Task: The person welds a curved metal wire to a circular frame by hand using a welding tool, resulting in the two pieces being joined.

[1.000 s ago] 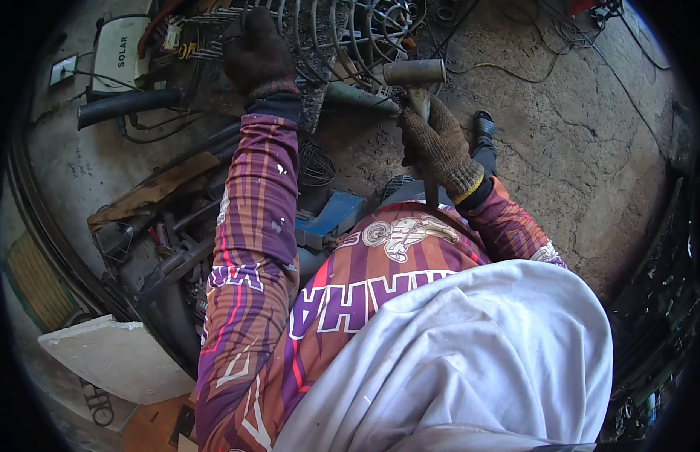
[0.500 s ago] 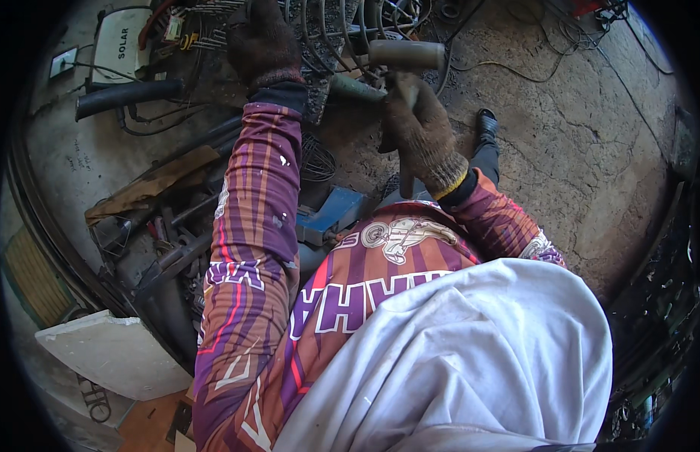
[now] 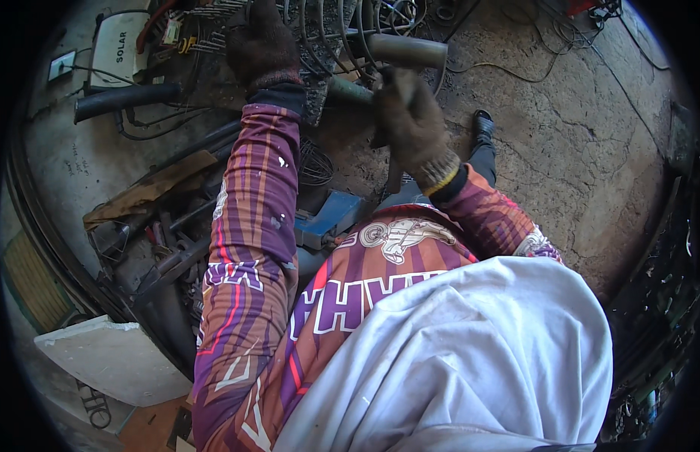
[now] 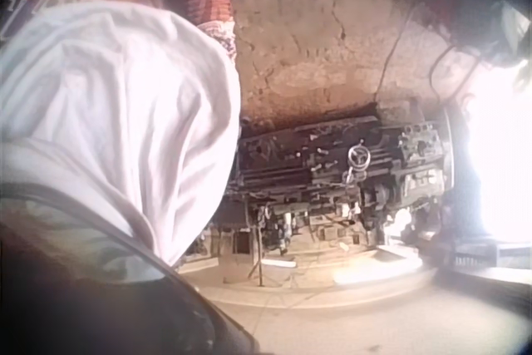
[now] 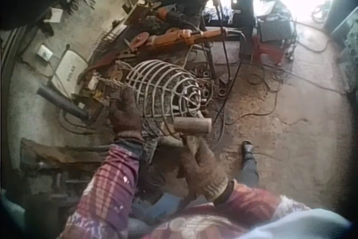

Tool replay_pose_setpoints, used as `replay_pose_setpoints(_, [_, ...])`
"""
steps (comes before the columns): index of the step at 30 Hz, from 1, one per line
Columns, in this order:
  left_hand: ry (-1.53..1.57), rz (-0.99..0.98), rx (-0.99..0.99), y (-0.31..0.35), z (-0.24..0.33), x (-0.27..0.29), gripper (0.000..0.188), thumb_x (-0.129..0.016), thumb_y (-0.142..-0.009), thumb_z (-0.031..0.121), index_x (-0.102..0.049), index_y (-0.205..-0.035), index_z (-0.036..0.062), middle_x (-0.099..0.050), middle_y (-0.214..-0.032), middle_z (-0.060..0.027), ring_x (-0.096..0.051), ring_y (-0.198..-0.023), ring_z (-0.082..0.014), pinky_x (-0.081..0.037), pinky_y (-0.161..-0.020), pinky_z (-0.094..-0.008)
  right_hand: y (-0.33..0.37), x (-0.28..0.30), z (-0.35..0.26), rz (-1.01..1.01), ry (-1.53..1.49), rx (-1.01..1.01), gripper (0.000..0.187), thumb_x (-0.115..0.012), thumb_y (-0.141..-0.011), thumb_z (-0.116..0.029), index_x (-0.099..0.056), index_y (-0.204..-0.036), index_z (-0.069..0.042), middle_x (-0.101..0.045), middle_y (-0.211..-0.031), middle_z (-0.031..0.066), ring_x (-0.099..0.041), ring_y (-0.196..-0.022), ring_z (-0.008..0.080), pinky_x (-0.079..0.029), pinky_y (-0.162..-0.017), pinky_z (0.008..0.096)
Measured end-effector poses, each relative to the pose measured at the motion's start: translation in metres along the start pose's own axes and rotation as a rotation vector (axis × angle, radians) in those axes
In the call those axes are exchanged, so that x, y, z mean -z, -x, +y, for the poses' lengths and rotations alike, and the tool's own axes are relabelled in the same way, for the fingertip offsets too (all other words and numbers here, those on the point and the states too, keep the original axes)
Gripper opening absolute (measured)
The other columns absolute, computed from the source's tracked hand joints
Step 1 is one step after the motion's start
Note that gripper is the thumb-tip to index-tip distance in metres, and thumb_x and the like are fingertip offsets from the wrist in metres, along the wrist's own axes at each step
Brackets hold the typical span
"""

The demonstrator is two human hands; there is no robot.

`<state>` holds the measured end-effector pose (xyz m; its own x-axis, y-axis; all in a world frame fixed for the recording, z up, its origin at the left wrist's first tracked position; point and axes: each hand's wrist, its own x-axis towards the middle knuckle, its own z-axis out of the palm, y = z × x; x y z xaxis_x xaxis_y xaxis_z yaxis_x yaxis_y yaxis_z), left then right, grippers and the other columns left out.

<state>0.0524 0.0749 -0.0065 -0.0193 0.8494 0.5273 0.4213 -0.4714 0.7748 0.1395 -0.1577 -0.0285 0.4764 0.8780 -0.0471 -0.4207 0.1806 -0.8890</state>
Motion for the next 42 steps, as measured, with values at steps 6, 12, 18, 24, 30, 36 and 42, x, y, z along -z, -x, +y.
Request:
replay_pose_setpoints(6, [-0.062,0.061,-0.104,0.001,0.004,0.002,0.046,-0.068,-0.094,0.047,-0.066,-0.085,0.0016,-0.065,-0.075,-0.0070,-0.058,-0.073,-0.0175,-0.048,-0.070,-0.0372,0.004,0.002,-0.025,-0.003,0.010,-0.074,0.039,-0.062,-0.102,-0.030,-0.053,-0.131,-0.005,-0.063,-0.090,0.0022,-0.061,-0.071,0.0087,-0.050,-0.056,0.0254])
replay_pose_setpoints(12, [-0.111,-0.037,0.074,0.000,0.021,0.005,0.051,-0.067,-0.093,0.051,-0.065,-0.080,0.0007,-0.063,-0.071,-0.0070,-0.056,-0.069,-0.0184,-0.046,-0.067,-0.0379,-0.019,-0.006,-0.018,-0.242,0.480,-0.377,0.044,-0.060,-0.102,-0.031,-0.051,-0.134,-0.003,-0.066,-0.094,0.0061,-0.061,-0.069,0.0109,-0.050,-0.057,0.0276])
replay_pose_setpoints(18, [-0.079,-0.097,0.057,-0.007,0.011,0.008,0.055,-0.067,-0.092,0.052,-0.067,-0.082,-0.0022,-0.066,-0.072,-0.0104,-0.059,-0.068,-0.0209,-0.048,-0.068,-0.0406,0.013,-0.004,-0.009,-0.156,0.215,-0.110,0.038,-0.059,-0.103,-0.031,-0.051,-0.129,-0.005,-0.064,-0.091,0.0046,-0.059,-0.065,0.0102,-0.050,-0.055,0.0268])
replay_pose_setpoints(24, [-0.304,-0.060,0.114,0.002,0.023,0.007,0.057,-0.066,-0.092,0.055,-0.070,-0.085,-0.0022,-0.067,-0.072,-0.0118,-0.062,-0.068,-0.0221,-0.049,-0.068,-0.0412,0.011,0.011,0.004,0.053,0.063,-0.121,0.047,-0.059,-0.102,-0.031,-0.047,-0.135,0.000,-0.066,-0.101,0.0090,-0.065,-0.089,0.0145,-0.055,-0.077,0.0301])
replay_pose_setpoints(30, [-0.117,-0.034,0.053,0.000,0.019,0.004,0.060,-0.065,-0.091,0.057,-0.069,-0.087,-0.0021,-0.068,-0.074,-0.0123,-0.063,-0.071,-0.0233,-0.049,-0.070,-0.0417,0.003,-0.003,-0.005,-0.011,0.198,-0.195,0.040,-0.060,-0.102,-0.031,-0.050,-0.130,-0.005,-0.062,-0.086,0.0045,-0.062,-0.065,0.0121,-0.053,-0.053,0.0281])
replay_pose_setpoints(36, [-0.220,0.014,0.068,0.004,0.027,0.004,0.059,-0.064,-0.092,0.057,-0.070,-0.088,-0.0013,-0.070,-0.079,-0.0138,-0.066,-0.075,-0.0270,-0.050,-0.071,-0.0422,0.013,0.012,0.001,-0.026,0.112,-0.233,0.053,-0.061,-0.100,-0.029,-0.043,-0.142,-0.002,-0.067,-0.100,0.0117,-0.068,-0.079,0.0158,-0.056,-0.065,0.0296])
replay_pose_setpoints(42, [-0.240,-0.008,0.020,0.003,0.025,0.004,0.062,-0.062,-0.092,0.060,-0.070,-0.089,-0.0015,-0.069,-0.080,-0.0163,-0.067,-0.076,-0.0297,-0.050,-0.072,-0.0429,0.016,0.010,-0.005,0.024,0.046,-0.250,0.044,-0.063,-0.099,-0.031,-0.051,-0.131,-0.003,-0.063,-0.085,0.0059,-0.062,-0.064,0.0115,-0.053,-0.055,0.0280])
